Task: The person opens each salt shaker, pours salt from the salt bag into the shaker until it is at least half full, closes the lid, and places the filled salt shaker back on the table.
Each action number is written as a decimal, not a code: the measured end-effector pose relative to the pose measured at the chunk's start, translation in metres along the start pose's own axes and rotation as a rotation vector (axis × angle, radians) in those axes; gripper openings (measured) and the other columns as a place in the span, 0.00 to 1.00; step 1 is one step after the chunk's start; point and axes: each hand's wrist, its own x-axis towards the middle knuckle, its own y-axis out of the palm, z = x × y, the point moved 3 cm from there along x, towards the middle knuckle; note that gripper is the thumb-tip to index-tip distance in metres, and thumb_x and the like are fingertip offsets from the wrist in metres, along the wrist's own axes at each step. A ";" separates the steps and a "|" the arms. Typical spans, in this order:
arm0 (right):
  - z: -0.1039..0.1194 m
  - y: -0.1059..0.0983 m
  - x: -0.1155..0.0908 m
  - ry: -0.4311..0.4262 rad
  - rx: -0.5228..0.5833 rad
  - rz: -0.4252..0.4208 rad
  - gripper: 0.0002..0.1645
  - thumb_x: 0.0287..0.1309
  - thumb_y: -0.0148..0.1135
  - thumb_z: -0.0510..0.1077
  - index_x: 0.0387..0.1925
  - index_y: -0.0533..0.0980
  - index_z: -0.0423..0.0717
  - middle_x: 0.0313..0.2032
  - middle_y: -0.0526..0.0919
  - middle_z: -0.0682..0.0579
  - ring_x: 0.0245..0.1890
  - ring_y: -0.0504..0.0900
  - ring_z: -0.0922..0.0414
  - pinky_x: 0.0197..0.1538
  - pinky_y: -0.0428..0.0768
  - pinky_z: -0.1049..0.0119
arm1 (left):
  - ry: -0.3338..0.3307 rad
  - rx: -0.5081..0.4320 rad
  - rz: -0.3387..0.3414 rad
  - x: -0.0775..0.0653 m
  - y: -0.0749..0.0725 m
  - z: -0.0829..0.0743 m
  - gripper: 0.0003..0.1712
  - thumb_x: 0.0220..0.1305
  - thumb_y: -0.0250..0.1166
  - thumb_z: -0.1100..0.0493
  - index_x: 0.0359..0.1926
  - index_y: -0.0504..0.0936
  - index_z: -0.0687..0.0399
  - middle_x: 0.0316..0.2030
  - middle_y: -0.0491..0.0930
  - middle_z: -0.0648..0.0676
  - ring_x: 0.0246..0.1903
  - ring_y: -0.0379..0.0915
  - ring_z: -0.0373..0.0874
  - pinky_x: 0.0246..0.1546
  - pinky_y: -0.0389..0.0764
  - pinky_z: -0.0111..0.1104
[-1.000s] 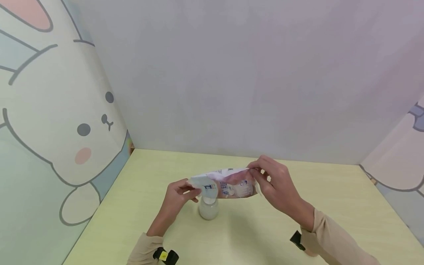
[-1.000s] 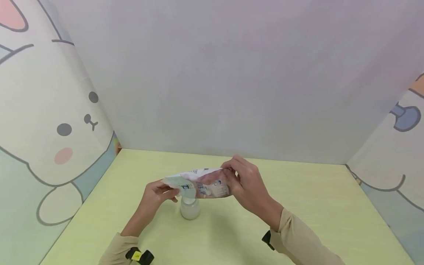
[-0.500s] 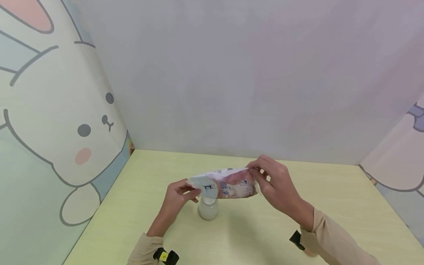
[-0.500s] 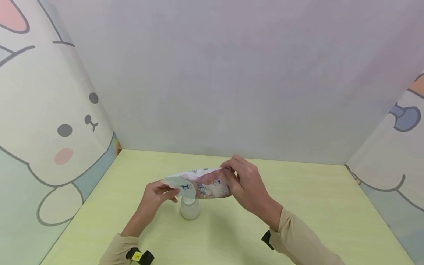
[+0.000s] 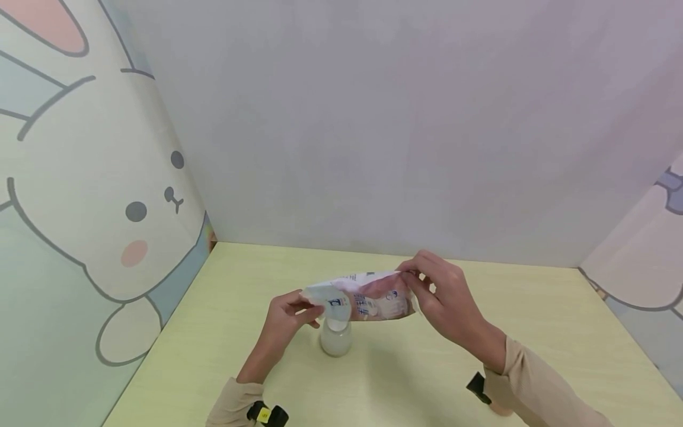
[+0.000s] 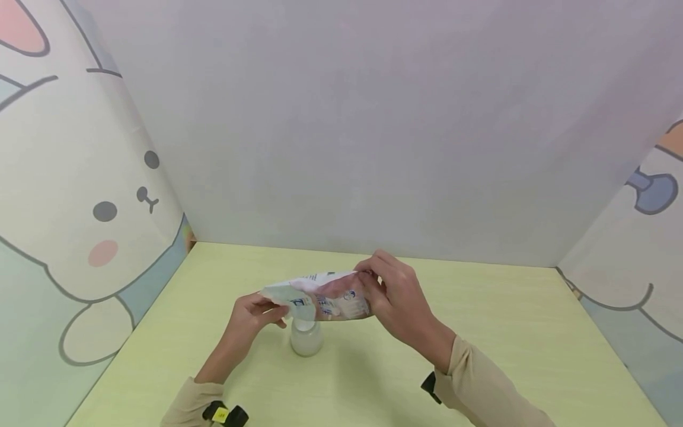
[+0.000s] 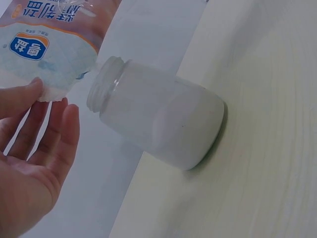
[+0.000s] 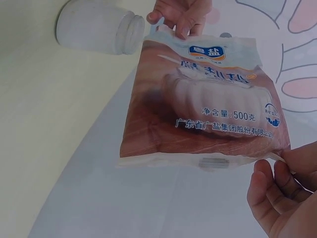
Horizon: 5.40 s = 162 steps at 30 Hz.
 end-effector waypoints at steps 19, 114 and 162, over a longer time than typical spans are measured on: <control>0.000 0.000 0.000 0.007 -0.004 -0.007 0.16 0.52 0.60 0.23 0.32 0.79 0.47 0.28 0.76 0.61 0.26 0.71 0.66 0.26 0.71 0.78 | 0.015 0.012 -0.001 0.000 0.000 -0.001 0.14 0.57 0.69 0.63 0.44 0.81 0.64 0.40 0.79 0.60 0.36 0.78 0.49 0.33 0.84 0.44; 0.001 0.001 0.000 0.026 0.026 -0.020 0.12 0.54 0.59 0.26 0.34 0.80 0.43 0.30 0.76 0.58 0.30 0.73 0.64 0.30 0.75 0.78 | 0.062 -0.044 0.018 0.002 0.000 0.001 0.14 0.56 0.69 0.64 0.43 0.81 0.67 0.38 0.80 0.58 0.35 0.79 0.48 0.31 0.84 0.42; 0.001 0.001 0.001 -0.009 0.053 -0.034 0.13 0.53 0.60 0.25 0.34 0.80 0.43 0.31 0.77 0.57 0.29 0.73 0.64 0.30 0.74 0.78 | 0.069 -0.034 0.021 0.001 0.000 0.000 0.14 0.57 0.68 0.64 0.44 0.81 0.64 0.40 0.80 0.58 0.36 0.79 0.48 0.32 0.83 0.47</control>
